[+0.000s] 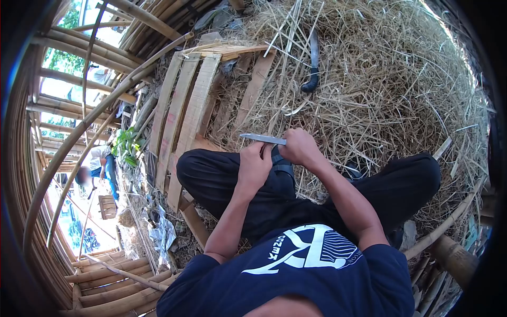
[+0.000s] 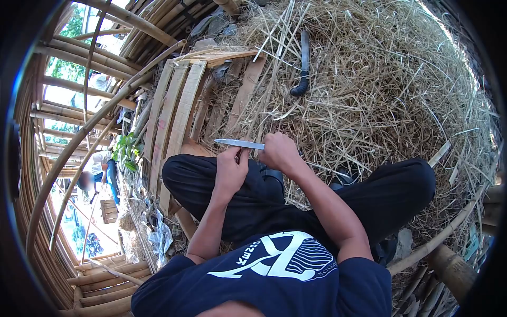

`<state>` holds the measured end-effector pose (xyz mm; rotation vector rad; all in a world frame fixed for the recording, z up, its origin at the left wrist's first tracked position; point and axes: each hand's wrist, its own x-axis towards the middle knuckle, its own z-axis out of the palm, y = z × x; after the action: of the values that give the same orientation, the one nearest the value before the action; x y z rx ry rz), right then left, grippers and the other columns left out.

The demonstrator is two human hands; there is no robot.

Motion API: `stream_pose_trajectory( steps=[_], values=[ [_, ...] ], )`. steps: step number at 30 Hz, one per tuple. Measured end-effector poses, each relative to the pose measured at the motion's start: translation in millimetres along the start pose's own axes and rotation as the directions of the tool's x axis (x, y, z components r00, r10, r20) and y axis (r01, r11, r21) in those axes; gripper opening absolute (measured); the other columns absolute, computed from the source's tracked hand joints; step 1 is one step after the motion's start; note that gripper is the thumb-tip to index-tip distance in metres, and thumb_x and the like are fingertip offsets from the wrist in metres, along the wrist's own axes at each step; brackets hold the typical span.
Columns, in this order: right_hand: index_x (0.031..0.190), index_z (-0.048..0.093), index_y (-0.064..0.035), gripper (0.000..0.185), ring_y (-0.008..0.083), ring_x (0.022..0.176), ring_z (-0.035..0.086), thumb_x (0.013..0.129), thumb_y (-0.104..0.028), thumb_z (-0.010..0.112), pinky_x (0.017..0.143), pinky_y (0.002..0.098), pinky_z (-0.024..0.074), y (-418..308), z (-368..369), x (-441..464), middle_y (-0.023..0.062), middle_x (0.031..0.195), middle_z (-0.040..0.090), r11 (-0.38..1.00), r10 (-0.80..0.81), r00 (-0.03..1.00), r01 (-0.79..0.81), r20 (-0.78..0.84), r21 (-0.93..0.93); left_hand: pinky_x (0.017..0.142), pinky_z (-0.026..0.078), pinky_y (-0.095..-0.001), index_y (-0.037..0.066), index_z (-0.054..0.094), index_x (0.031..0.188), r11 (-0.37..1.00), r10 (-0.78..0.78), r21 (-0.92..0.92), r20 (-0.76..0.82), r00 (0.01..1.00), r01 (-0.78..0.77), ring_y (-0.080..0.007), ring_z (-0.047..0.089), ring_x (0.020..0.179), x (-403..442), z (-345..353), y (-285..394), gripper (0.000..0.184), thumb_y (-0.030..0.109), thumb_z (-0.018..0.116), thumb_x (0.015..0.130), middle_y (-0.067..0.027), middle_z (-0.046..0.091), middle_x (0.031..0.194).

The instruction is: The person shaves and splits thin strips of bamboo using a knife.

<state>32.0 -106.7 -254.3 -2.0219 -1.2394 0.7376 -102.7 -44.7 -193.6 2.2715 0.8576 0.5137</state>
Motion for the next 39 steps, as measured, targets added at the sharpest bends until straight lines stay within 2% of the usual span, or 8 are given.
stream_pose_trajectory(
  steps=[3,6,14,16,18,20,28,39],
  values=[
    [0.066,0.066,0.0025,0.021,0.0421,0.069,0.065,0.07,-0.018,0.061,0.067,0.0472,0.055,6,-2,2,0.0255,0.068,0.064,0.999,-0.014,0.999,0.012,-0.04,-0.038,0.057,0.046,-0.0302,-0.005,0.066,0.104,0.998,-0.059,-0.021,0.033,0.998,0.06,-0.0144,0.06,0.06,-3,1,8,0.02,0.008,0.06,0.09,-0.0182,0.065,0.073],
    [0.064,0.067,0.0013,0.02,0.0405,0.066,0.066,0.069,-0.018,0.063,0.064,0.0459,0.0549,15,2,6,0.0235,0.065,0.064,0.997,-0.042,0.992,0.033,-0.12,-0.075,0.057,0.045,-0.037,-0.004,0.066,0.102,0.997,-0.066,-0.042,0.023,0.998,0.067,-0.0343,0.063,0.062,-9,3,7,0.018,0.007,0.059,0.091,-0.023,0.062,0.073],
    [0.063,0.068,-0.0028,0.016,0.0385,0.066,0.066,0.065,-0.019,0.067,0.066,0.0441,0.0546,36,3,23,0.0208,0.068,0.065,0.993,-0.018,0.983,-0.004,-0.185,-0.12,0.052,0.04,-0.0297,-0.004,0.064,0.105,0.969,-0.241,-0.04,0.079,0.967,0.244,-0.0102,0.048,0.053,-17,4,4,0.02,0.01,0.059,0.092,-0.0164,0.059,0.064],
    [0.069,0.069,-0.0024,0.019,0.0397,0.074,0.067,0.067,-0.021,0.067,0.071,0.0456,0.0541,37,-5,28,0.0226,0.071,0.066,0.986,0.085,0.988,-0.102,-0.131,-0.132,0.062,0.042,-0.0209,-0.007,0.063,0.11,0.96,-0.241,-0.13,0.068,0.968,0.248,-0.0028,0.046,0.071,-17,5,6,0.022,0.009,0.056,0.096,-0.0025,0.061,0.075],
    [0.086,0.07,0.0024,0.031,0.0379,0.086,0.069,0.074,-0.024,0.062,0.077,0.0448,0.0531,138,-26,64,0.0271,0.086,0.068,0.771,0.625,0.752,-0.553,-0.209,0.316,0.067,0.042,-0.0198,-0.006,0.062,0.116,0.931,-0.266,-0.201,0.2,0.943,0.306,-0.0035,0.048,0.076,-50,-4,16,0.025,0.007,0.057,0.096,0.0022,0.06,0.085],
    [0.07,0.067,0.0033,0.03,0.0295,0.062,0.065,0.078,-0.024,0.058,0.063,0.0431,0.0495,182,-96,53,0.0188,0.066,0.066,0.713,0.69,0.476,-0.576,-0.546,0.398,0.07,0.043,-0.0194,-0.006,0.061,0.12,0.856,-0.304,-0.331,0.297,0.905,0.396,-0.0034,0.049,0.08,-105,-8,9,0.028,0.008,0.056,0.097,0.0009,0.06,0.09],
    [0.084,0.071,0.0041,0.027,0.03,0.057,0.065,0.08,-0.021,0.06,0.061,0.0404,0.0522,27,-50,17,0.0219,0.065,0.064,0.932,0.261,0.947,-0.196,-0.188,0.306,0.059,0.038,-0.0175,-0.005,0.06,0.121,0.876,-0.351,-0.338,0.043,0.935,0.344,-0.0007,0.043,0.069,-42,-9,-3,0.032,0.016,0.058,0.097,0.0035,0.057,0.078],
    [0.074,0.07,-0.0012,0.02,0.0394,0.067,0.064,0.077,-0.02,0.063,0.068,0.0463,0.0528,-11,-32,-6,0.0224,0.067,0.063,0.998,0.005,1.0,-0.002,-0.03,0.068,0.039,0.023,-0.0174,0.003,0.061,0.123,0.438,-0.461,-0.727,0.323,0.827,0.528,0.0002,0.033,0.044,-17,-13,3,0.033,0.025,0.049,0.102,0.0049,0.048,0.069]
  ],
)
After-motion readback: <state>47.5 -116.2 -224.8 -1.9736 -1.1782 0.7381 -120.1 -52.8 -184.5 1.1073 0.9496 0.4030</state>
